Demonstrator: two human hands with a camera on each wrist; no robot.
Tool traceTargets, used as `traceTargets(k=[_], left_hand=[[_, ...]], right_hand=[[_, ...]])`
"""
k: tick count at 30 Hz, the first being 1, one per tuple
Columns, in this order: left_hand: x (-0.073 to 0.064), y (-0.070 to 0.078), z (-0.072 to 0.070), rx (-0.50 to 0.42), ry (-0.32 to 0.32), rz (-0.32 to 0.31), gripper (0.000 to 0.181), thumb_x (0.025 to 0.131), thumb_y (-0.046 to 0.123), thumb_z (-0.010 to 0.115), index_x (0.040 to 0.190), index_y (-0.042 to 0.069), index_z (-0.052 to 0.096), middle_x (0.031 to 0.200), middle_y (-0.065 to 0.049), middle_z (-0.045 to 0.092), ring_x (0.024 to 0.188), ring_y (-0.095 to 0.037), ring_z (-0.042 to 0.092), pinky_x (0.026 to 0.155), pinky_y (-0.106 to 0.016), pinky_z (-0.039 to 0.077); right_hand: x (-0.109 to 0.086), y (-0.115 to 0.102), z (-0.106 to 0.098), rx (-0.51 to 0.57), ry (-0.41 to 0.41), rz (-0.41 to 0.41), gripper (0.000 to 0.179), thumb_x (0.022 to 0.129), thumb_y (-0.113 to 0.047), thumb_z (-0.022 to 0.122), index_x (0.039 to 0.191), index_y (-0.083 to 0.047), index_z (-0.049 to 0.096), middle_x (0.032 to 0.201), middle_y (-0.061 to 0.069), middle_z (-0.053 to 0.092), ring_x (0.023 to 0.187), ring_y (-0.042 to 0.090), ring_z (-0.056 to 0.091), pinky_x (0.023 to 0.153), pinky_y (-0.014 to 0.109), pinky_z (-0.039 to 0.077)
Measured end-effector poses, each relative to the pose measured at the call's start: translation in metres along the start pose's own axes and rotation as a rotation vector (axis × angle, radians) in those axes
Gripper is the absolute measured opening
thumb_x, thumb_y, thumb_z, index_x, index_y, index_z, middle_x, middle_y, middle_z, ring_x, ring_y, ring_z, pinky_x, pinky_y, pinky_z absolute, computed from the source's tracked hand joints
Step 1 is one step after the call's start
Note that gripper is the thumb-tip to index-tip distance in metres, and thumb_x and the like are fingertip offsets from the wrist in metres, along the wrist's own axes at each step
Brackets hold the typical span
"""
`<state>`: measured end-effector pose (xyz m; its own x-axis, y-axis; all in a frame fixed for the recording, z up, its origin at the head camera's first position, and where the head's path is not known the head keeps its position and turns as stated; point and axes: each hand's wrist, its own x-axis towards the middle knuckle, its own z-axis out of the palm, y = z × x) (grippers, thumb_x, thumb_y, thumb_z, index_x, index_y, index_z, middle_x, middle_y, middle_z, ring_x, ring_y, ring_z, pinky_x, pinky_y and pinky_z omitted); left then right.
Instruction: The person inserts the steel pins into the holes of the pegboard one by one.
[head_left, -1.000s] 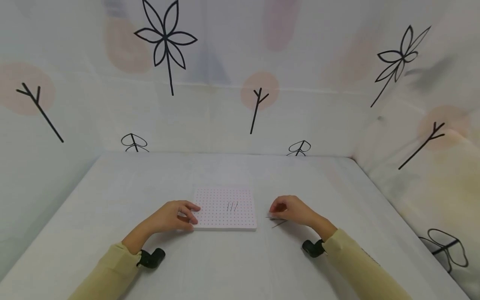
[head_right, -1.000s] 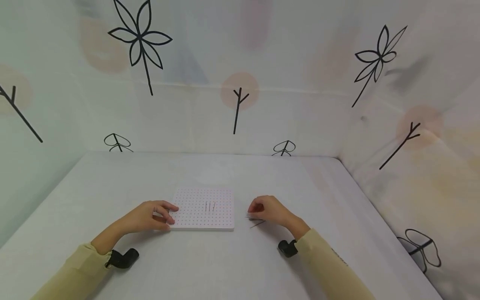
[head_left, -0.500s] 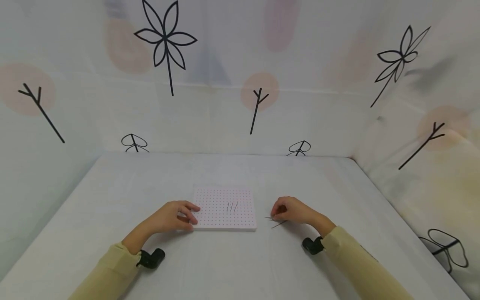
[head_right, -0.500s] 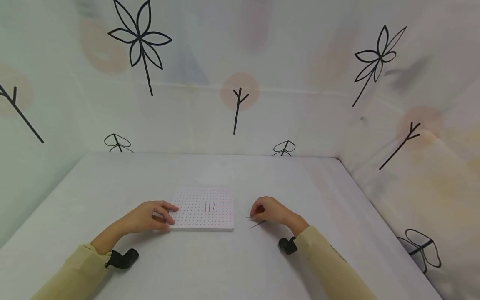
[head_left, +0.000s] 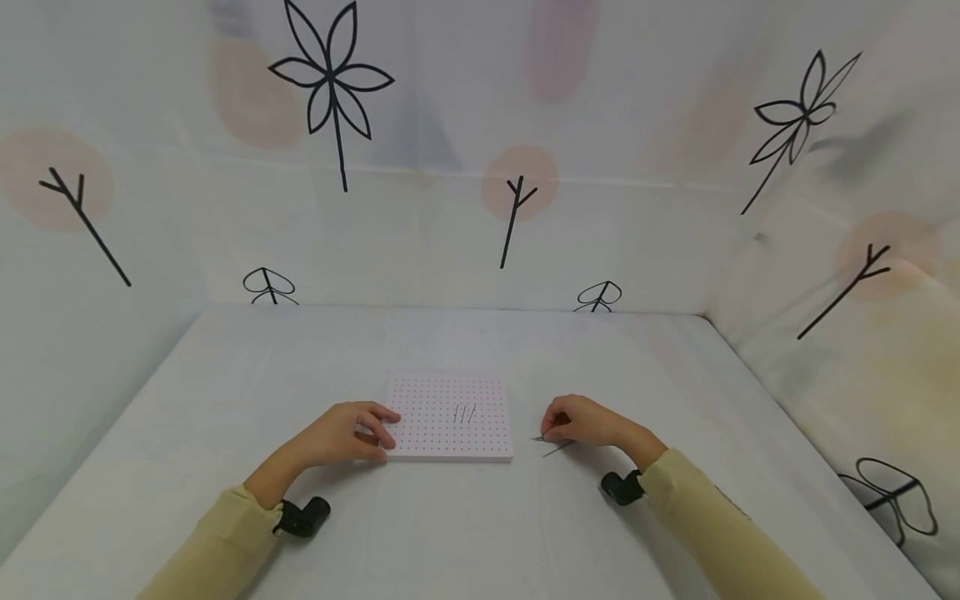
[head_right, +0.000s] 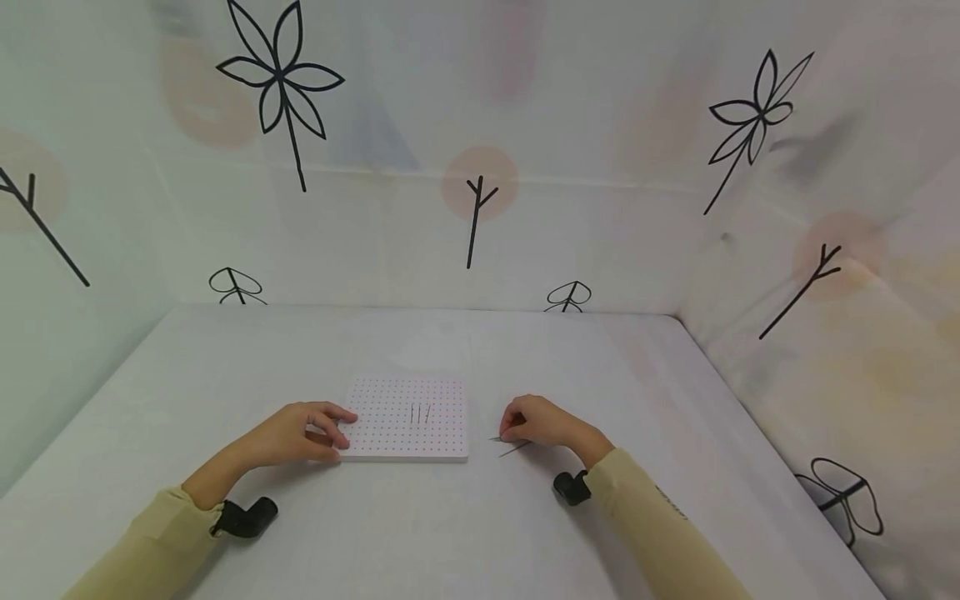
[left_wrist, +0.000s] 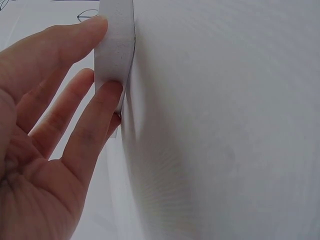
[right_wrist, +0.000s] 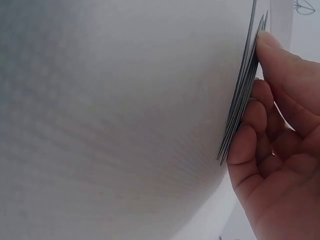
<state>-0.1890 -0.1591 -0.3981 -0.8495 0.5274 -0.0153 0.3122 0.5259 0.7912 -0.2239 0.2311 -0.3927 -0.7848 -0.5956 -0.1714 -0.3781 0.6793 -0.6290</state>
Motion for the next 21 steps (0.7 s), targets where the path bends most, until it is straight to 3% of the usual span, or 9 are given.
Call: traceTargets(k=[11,21], left_hand=[[-0.0001,0.0006,-0.0001,0.001,0.0,0.006,0.009,0.074,0.006,0.077,0.079,0.012,0.073,0.119,-0.012,0.058,0.106,-0.031,0.056,0.079,-0.027,0.053],[0.0007,0.0008,-0.0007,0.013,0.0,0.006,0.009,0.074,0.006,0.077,0.079,0.012,0.073,0.119,-0.011,0.058,0.108,-0.031,0.055,0.079,-0.027,0.053]], right_hand=[[-0.0006,0.0005,-0.0007,-0.001,-0.01,0.007,0.004,0.089,-0.01,0.062,0.088,-0.007,0.06,0.081,-0.003,0.056,0.076,0.012,0.048,0.066,0.024,0.043],[-0.0025,-0.0002,-0.0024,0.005,0.02,-0.056,0.004,0.092,-0.009,0.058,0.089,-0.007,0.058,0.08,-0.004,0.055,0.075,0.011,0.048,0.064,0.022,0.043]])
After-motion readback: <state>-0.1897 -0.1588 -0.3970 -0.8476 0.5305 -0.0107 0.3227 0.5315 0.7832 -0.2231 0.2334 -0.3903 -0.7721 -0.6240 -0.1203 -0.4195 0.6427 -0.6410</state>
